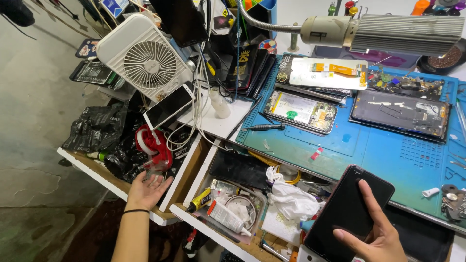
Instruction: The person wipes the screen and edges of a smartphone with a white cloth, then uses a small red tool to clean the top edge and ports. The person repeatedly wipes and inspects the device on a cluttered workbench.
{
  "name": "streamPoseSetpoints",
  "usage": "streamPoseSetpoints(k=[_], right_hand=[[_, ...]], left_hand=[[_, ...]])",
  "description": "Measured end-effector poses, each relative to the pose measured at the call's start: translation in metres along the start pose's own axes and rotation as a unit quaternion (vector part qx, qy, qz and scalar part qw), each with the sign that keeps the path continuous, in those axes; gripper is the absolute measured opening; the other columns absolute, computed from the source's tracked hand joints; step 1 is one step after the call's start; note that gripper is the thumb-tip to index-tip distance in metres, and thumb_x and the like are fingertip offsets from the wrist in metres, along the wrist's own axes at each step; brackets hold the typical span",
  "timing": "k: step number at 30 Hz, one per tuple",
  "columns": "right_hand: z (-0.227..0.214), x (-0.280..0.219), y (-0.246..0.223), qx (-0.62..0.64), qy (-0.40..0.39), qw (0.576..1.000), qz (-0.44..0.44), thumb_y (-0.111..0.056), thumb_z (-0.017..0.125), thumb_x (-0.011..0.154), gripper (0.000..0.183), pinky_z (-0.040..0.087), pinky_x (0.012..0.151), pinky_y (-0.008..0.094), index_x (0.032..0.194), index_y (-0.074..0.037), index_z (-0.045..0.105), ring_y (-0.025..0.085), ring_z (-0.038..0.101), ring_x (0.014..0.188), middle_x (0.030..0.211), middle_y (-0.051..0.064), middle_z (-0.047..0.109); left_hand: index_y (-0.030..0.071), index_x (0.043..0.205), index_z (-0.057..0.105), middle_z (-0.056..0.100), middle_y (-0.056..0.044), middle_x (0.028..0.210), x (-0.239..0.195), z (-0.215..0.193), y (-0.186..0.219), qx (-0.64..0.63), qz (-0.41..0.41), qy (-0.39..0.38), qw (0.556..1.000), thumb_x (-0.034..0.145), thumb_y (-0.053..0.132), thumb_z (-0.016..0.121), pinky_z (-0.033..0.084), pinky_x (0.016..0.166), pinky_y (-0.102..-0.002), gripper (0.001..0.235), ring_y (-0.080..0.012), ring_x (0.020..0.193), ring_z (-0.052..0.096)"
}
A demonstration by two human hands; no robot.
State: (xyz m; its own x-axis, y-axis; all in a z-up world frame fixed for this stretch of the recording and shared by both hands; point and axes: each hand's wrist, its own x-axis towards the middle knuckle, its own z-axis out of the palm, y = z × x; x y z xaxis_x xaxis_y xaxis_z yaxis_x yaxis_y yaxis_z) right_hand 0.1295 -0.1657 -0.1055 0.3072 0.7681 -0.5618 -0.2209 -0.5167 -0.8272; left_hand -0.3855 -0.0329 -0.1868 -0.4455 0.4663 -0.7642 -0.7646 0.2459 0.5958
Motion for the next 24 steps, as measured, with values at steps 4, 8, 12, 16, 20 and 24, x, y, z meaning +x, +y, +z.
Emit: streamPoseSetpoints(k=[4,8,12,16,20,24], right_hand=[[-0.011,0.012,0.017,-0.052,-0.021,0.997,-0.045,0.021,0.072,0.064,0.113,0.039,0.118,0.032,0.16,-0.022,0.033,0.005,0.033,0.155,0.171,-0.007,0.034],[-0.018,0.019,0.028,-0.102,-0.037,0.992,-0.069,0.017,0.079,0.062,0.119,0.037,0.074,0.028,0.16,-0.03,0.032,0.009,0.036,0.095,0.171,-0.011,0.032],[-0.018,0.018,0.024,-0.099,-0.04,0.992,-0.068,0.015,0.078,0.064,0.116,0.036,0.116,0.025,0.161,-0.026,0.031,0.004,0.022,0.161,0.173,-0.009,0.03],[-0.023,0.023,0.032,-0.134,-0.039,0.985,-0.099,0.011,0.083,0.062,0.12,0.038,0.04,0.028,0.16,-0.033,0.031,0.012,0.043,0.053,0.171,-0.011,0.029],[-0.022,0.021,0.03,-0.142,-0.035,0.986,-0.085,0.011,0.083,0.061,0.119,0.027,0.037,0.027,0.159,-0.033,0.032,0.015,0.024,0.045,0.17,-0.015,0.032],[-0.023,0.023,0.032,-0.137,-0.039,0.987,-0.081,0.013,0.083,0.062,0.121,0.033,0.037,0.028,0.16,-0.035,0.03,0.014,0.029,0.045,0.171,-0.013,0.028]], left_hand=[[0.001,0.152,0.034,0.053,-0.016,0.115,-0.02,0.006,-0.002,0.193,0.148,-0.011,0.97,0.109,0.026,0.046,0.054,0.105,-0.06,0.05,-0.043,0.13,0.057],[0.008,0.109,0.054,0.071,-0.017,0.106,-0.018,0.008,0.008,0.313,0.254,0.005,0.915,0.105,0.02,0.061,0.062,0.083,-0.042,0.015,-0.0308,0.098,0.073],[0.01,0.099,0.06,0.074,-0.015,0.101,-0.019,0.015,0.014,0.341,0.246,0.008,0.907,0.095,0.019,0.074,0.062,0.077,-0.037,0.018,-0.0289,0.091,0.074],[0.01,0.097,0.06,0.075,-0.015,0.103,-0.01,0.014,0.015,0.342,0.247,0.015,0.907,0.093,0.012,0.076,0.061,0.074,-0.035,0.017,-0.0264,0.088,0.075],[0.008,0.1,0.064,0.073,-0.013,0.094,0.007,0.007,0.016,0.332,0.272,-0.018,0.903,0.092,0.005,0.074,0.061,0.084,-0.033,0.013,-0.0216,0.086,0.072],[0.005,0.107,0.07,0.073,-0.016,0.101,0.017,-0.007,0.019,0.316,0.275,-0.074,0.905,0.092,0.0,0.071,0.059,0.094,-0.03,0.016,-0.0239,0.092,0.072]])
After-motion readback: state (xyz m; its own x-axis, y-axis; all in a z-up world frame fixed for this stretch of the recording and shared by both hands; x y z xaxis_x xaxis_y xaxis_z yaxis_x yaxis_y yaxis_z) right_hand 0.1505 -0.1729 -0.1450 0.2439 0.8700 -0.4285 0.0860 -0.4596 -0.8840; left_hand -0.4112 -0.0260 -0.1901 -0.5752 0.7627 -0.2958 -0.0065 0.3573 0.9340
